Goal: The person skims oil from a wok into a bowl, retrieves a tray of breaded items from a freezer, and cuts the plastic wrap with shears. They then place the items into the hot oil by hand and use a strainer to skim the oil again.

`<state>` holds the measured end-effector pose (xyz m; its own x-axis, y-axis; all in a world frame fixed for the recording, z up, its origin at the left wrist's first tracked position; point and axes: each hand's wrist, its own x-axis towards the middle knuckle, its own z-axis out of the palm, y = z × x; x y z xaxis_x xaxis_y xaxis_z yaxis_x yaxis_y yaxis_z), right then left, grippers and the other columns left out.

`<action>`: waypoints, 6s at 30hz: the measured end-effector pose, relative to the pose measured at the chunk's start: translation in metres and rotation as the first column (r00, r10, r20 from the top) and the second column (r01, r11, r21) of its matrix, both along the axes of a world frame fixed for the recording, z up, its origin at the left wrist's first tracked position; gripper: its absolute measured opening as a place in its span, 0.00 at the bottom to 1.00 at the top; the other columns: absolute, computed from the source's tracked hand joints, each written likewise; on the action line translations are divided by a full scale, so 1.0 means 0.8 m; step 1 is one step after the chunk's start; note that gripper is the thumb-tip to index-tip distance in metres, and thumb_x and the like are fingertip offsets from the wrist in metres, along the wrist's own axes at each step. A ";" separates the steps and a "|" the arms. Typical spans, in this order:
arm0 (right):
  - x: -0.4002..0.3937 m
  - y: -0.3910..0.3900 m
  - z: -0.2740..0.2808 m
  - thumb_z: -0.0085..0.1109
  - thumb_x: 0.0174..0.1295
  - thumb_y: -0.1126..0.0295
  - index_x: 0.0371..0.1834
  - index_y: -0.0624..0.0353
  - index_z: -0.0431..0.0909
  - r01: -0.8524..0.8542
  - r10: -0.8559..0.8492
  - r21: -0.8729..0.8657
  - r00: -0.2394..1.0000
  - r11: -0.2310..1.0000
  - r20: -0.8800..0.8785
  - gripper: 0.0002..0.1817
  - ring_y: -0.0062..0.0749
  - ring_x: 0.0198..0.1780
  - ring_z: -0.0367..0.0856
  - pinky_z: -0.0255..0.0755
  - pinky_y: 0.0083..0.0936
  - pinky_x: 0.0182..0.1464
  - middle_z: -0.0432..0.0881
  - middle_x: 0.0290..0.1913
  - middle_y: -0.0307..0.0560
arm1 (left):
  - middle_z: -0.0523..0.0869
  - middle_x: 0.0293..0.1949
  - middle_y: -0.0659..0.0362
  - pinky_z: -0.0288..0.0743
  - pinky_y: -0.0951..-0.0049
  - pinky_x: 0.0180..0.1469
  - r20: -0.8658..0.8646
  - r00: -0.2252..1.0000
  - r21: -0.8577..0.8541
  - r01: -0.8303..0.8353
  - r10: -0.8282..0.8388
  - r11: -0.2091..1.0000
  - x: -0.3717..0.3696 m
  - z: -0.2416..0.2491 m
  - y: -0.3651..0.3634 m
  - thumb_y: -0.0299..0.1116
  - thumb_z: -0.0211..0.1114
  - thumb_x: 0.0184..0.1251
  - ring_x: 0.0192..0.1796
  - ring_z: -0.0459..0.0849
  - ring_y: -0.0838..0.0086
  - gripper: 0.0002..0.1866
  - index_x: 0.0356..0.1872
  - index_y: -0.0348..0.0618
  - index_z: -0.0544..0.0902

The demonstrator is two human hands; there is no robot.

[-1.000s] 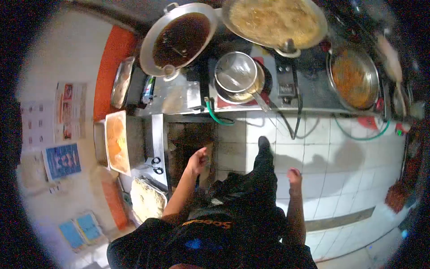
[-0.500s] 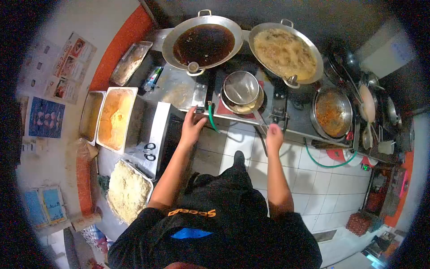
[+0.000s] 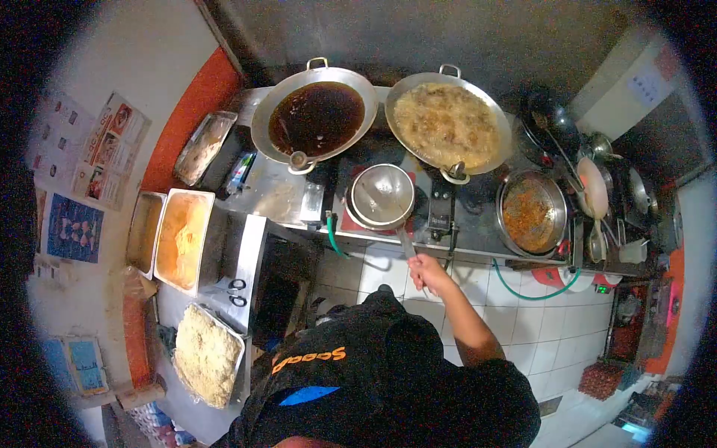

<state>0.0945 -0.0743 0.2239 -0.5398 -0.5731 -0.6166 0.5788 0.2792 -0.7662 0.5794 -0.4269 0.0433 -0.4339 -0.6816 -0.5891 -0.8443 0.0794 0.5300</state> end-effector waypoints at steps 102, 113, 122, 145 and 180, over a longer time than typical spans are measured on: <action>-0.354 0.154 0.183 0.48 0.47 0.78 0.23 0.75 0.76 0.545 0.256 0.646 0.624 0.534 -0.739 0.09 0.51 0.23 0.80 0.75 0.39 0.31 0.79 0.24 0.64 | 0.83 0.33 0.56 0.72 0.71 0.21 0.021 0.976 0.311 -0.211 0.215 0.927 -0.037 0.009 0.046 0.33 0.56 0.62 0.25 0.81 0.68 0.11 0.43 0.40 0.75; -0.387 0.158 0.114 0.50 0.45 0.77 0.21 0.70 0.78 0.544 0.317 0.659 0.594 0.519 -0.740 0.07 0.52 0.30 0.81 0.74 0.38 0.34 0.80 0.27 0.64 | 0.83 0.33 0.55 0.74 0.68 0.21 -0.056 0.866 0.442 -0.424 0.496 0.790 0.001 -0.073 0.054 0.31 0.55 0.62 0.21 0.81 0.68 0.11 0.42 0.36 0.75; -0.452 0.154 0.125 0.49 0.56 0.75 0.24 0.62 0.72 0.320 -0.259 0.366 0.944 0.874 -0.207 0.05 0.21 0.10 0.65 0.56 0.19 0.10 0.70 0.15 0.42 | 0.83 0.34 0.56 0.74 0.66 0.32 0.110 0.993 0.193 -0.061 0.040 0.979 0.008 -0.029 0.050 0.35 0.57 0.59 0.29 0.81 0.66 0.11 0.40 0.41 0.78; -0.415 0.151 0.108 0.45 0.64 0.76 0.43 0.69 0.66 0.284 -0.226 -0.250 0.945 0.926 0.234 0.08 0.11 0.12 0.60 0.54 0.10 0.09 0.71 0.23 0.40 | 0.84 0.43 0.57 0.75 0.66 0.48 0.167 0.900 -0.089 0.420 -0.402 0.903 -0.006 -0.022 0.007 0.41 0.54 0.60 0.43 0.82 0.61 0.14 0.41 0.49 0.83; -0.342 0.172 0.223 0.47 0.52 0.77 0.14 0.62 0.68 0.507 -0.260 0.419 0.815 0.754 -0.517 0.10 0.24 0.08 0.64 0.56 0.22 0.09 0.70 0.12 0.45 | 0.83 0.32 0.52 0.78 0.67 0.28 0.087 0.961 0.274 -0.276 0.262 0.921 -0.001 -0.082 0.044 0.29 0.56 0.60 0.32 0.83 0.64 0.09 0.38 0.36 0.77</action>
<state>-0.1791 0.0635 0.4019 -0.9035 0.0808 -0.4209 0.3981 0.5222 -0.7543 0.5788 -0.3916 -0.0222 -0.2242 -0.5720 -0.7890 -0.8379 -0.3003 0.4558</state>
